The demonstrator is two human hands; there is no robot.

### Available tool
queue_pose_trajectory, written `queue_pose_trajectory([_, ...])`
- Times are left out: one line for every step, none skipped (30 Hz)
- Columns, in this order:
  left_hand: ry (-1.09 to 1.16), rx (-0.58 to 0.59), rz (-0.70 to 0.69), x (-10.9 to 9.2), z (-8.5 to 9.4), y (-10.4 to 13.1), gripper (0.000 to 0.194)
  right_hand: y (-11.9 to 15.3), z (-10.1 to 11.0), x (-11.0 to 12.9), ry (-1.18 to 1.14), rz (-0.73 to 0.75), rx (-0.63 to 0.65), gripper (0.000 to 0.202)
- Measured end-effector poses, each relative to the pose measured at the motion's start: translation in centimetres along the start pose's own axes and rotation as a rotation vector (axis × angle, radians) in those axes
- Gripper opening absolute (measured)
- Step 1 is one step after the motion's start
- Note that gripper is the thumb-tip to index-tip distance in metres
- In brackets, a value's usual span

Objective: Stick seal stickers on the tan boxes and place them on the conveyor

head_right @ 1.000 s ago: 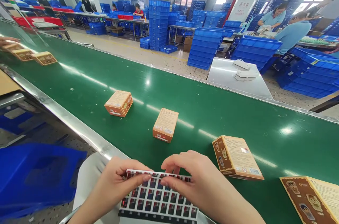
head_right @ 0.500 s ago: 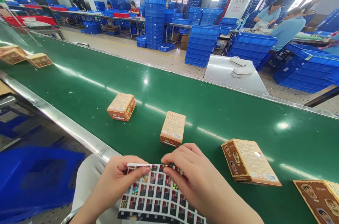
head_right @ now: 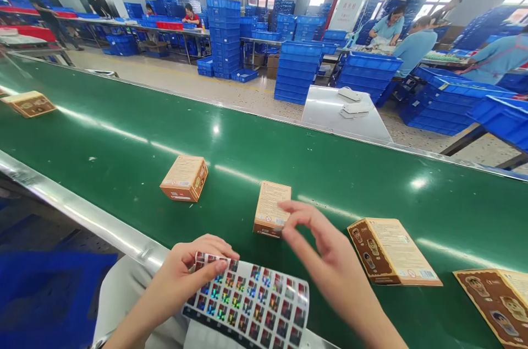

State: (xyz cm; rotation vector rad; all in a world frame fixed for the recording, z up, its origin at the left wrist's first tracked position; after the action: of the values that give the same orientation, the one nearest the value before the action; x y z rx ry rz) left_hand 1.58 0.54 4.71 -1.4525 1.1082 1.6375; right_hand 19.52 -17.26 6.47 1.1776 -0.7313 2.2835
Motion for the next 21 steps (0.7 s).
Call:
queue_pose_trajectory([-0.03, 0.051, -0.046, -0.1, 0.0, -0.3, 0.022, -0.5, 0.3, -1.3, -0.105, -0.134, -0.068, 0.018])
queue_pose_trajectory([-0.065, 0.104, -0.074, -0.1, -0.1, -0.6, 0.019, -1.0, 0.4, -2.6, -0.195, -0.245, -0.112, 0.023])
queue_pose_trajectory([-0.099, 0.155, -0.086, -0.2, -0.3, -1.0, 0.018, -1.6, 0.5, -3.8, -0.277, -0.316, -0.144, 0.028])
queue_pose_trajectory([-0.134, 0.202, -0.085, -0.3, -0.6, -1.5, 0.016, -2.2, 0.4, -4.8, -0.354, -0.367, -0.164, 0.033])
queue_pose_trajectory([-0.164, 0.245, -0.085, -0.3, -1.0, -2.1, 0.015, -2.6, 0.3, -5.6, -0.408, -0.406, -0.179, 0.037])
queue_pose_trajectory([-0.182, 0.279, -0.087, -0.4, -1.4, -2.7, 0.015, -3.0, 0.2, -6.2, -0.445, -0.432, -0.196, 0.041])
queue_pose_trajectory([-0.189, 0.306, -0.094, -0.4, -1.9, -3.2, 0.015, -3.3, 0.0, -6.6, -0.465, -0.454, -0.211, 0.044])
queue_pose_trajectory([-0.191, 0.336, -0.099, -0.5, -2.3, -3.8, 0.016, -3.5, -0.2, -6.8, -0.472, -0.474, -0.227, 0.045])
queue_pose_trajectory([-0.189, 0.366, -0.1, -0.5, -2.8, -4.2, 0.017, -3.5, -0.3, -6.9, -0.473, -0.491, -0.243, 0.045])
queue_pose_trajectory([-0.185, 0.39, -0.097, -0.5, -3.1, -4.6, 0.019, -3.5, -0.4, -6.9, -0.475, -0.504, -0.259, 0.045])
queue_pose_trajectory([-0.181, 0.408, -0.096, -0.6, -3.4, -4.9, 0.02, -3.4, -0.5, -6.9, -0.478, -0.518, -0.275, 0.044])
queue_pose_trajectory([-0.183, 0.421, -0.095, -0.6, -3.6, -5.1, 0.021, -3.2, -0.6, -6.9, -0.481, -0.53, -0.292, 0.043])
queue_pose_trajectory([-0.192, 0.431, -0.093, -0.6, -3.8, -5.3, 0.022, -2.9, -0.6, -6.9, -0.481, -0.541, -0.308, 0.043])
queue_pose_trajectory([-0.203, 0.44, -0.091, -0.7, -4.0, -5.3, 0.021, -2.7, -0.6, -6.9, -0.479, -0.549, -0.322, 0.042])
queue_pose_trajectory([-0.213, 0.45, -0.089, -0.7, -4.2, -5.4, 0.021, -2.5, -0.5, -6.9, -0.474, -0.556, -0.331, 0.042])
queue_pose_trajectory([-0.222, 0.463, -0.086, -0.8, -4.3, -5.4, 0.02, -2.3, -0.4, -6.9, -0.467, -0.564, -0.337, 0.042])
queue_pose_trajectory([-0.229, 0.477, -0.084, -0.9, -4.5, -5.5, 0.02, -2.1, -0.3, -6.9, -0.455, -0.57, -0.343, 0.042])
queue_pose_trajectory([-0.232, 0.489, -0.082, -1.0, -4.7, -5.6, 0.021, -2.0, -0.2, -6.9, -0.44, -0.576, -0.35, 0.043])
queue_pose_trajectory([-0.234, 0.501, -0.08, -1.1, -5.0, -5.6, 0.021, -1.9, -0.1, -6.9, -0.421, -0.581, -0.357, 0.044])
queue_pose_trajectory([-0.237, 0.509, -0.078, -1.1, -5.2, -5.7, 0.022, -1.8, 0.0, -6.9, -0.397, -0.583, -0.365, 0.045])
queue_pose_trajectory([-0.24, 0.515, -0.076, -1.2, -5.4, -5.8, 0.022, -1.8, 0.1, -6.9, -0.369, -0.583, -0.373, 0.046])
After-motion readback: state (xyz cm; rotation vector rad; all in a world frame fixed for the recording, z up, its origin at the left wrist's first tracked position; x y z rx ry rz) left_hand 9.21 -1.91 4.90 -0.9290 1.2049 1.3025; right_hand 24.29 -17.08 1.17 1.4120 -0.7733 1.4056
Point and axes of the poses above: each hand's wrist, its own y-axis away from the middle knuckle, its own z-axis out of the back of the hand, x = y × z, the point moved 1 cm from there along -y, towards the middle knuckle, and after that the axes turned 7 degrees about y, right-handed, at the moved point
